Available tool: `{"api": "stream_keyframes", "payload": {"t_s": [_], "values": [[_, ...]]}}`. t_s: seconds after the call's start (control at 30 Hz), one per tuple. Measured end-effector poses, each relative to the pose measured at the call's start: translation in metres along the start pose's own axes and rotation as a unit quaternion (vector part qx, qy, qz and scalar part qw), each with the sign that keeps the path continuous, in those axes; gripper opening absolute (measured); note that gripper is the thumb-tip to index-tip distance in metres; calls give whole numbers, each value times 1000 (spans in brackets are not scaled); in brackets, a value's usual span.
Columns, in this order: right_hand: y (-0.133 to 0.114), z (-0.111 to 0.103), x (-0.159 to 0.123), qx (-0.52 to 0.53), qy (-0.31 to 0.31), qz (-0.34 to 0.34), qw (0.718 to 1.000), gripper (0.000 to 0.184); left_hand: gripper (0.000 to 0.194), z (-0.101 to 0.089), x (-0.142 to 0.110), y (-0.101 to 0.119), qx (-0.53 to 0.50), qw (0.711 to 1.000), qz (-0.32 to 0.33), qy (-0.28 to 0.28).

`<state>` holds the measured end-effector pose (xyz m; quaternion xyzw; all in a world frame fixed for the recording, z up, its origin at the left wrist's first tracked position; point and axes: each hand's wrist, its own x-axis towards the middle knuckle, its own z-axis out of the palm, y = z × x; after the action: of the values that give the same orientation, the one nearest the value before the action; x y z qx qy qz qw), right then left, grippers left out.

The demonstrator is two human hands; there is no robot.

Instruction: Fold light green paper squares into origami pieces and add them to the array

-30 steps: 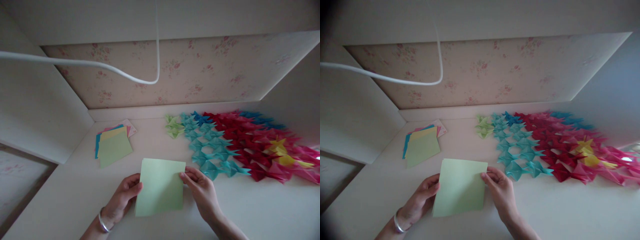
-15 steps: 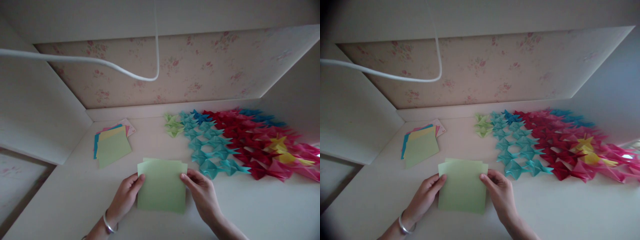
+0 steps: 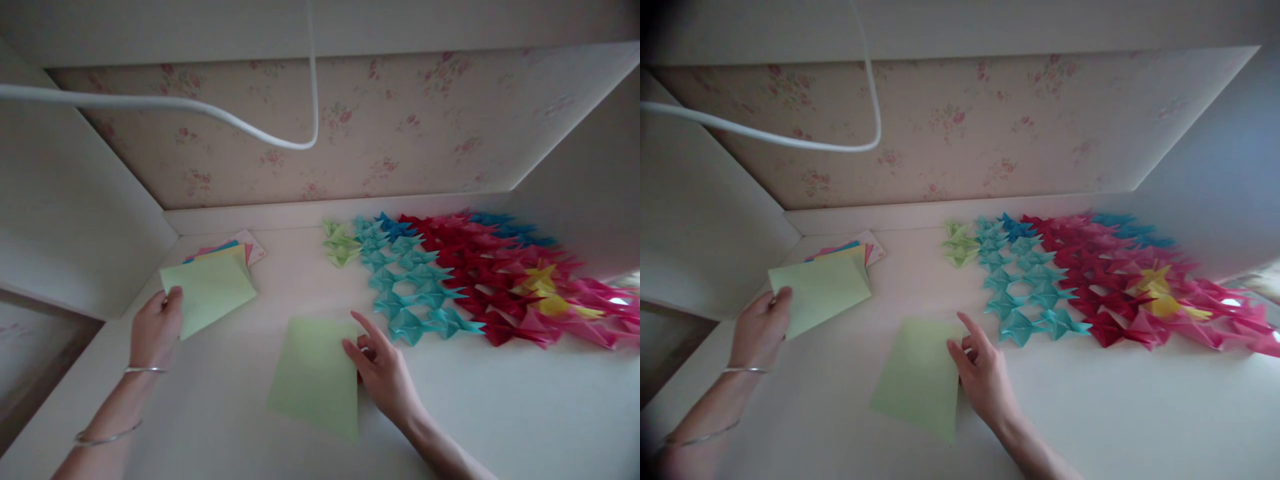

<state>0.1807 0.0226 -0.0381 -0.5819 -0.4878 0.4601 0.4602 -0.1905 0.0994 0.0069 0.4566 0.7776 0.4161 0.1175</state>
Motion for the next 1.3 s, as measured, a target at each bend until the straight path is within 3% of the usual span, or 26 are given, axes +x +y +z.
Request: {"api": "stream_keyframes", "payload": {"t_s": [0.1,0.23,0.37,0.43,0.47,0.53,0.6,0.73,0.83,0.97,1.1,1.2,1.3], "values": [[-1,-1,-2,-71,-10,-41,997,37,28,-8,20,-6,94,995,40,2],[-6,-2,-1,-100,-12,-102,990,22,25,-8,26,-5,184,979,84,1],[-7,-4,0,-92,-8,-139,986,20,56,-1,7,3,231,963,138,19],[-6,-4,1,-68,-1,-125,990,19,54,5,-13,9,233,955,184,-4],[-5,-4,1,-45,1,-102,994,20,45,9,-26,12,222,951,215,-24],[-4,-4,3,20,5,-32,999,23,38,19,-54,18,114,932,302,-163],[-5,-4,4,85,12,35,996,27,38,31,-83,23,38,905,322,-274],[-9,-6,5,170,34,93,980,29,51,51,-118,31,-35,870,325,-370],[-12,-7,5,218,40,121,968,30,52,56,-124,36,-74,863,332,-374],[-16,-6,5,269,38,136,953,27,38,52,-121,41,-174,845,342,-372],[-17,-10,3,343,-5,120,932,22,26,43,-118,40,-213,862,313,-338],[-12,-13,-2,322,-57,66,943,28,32,36,-117,39,-243,869,290,-319],[-7,-14,-8,190,-110,5,976,39,30,31,-116,40,-254,883,253,-302]]}}
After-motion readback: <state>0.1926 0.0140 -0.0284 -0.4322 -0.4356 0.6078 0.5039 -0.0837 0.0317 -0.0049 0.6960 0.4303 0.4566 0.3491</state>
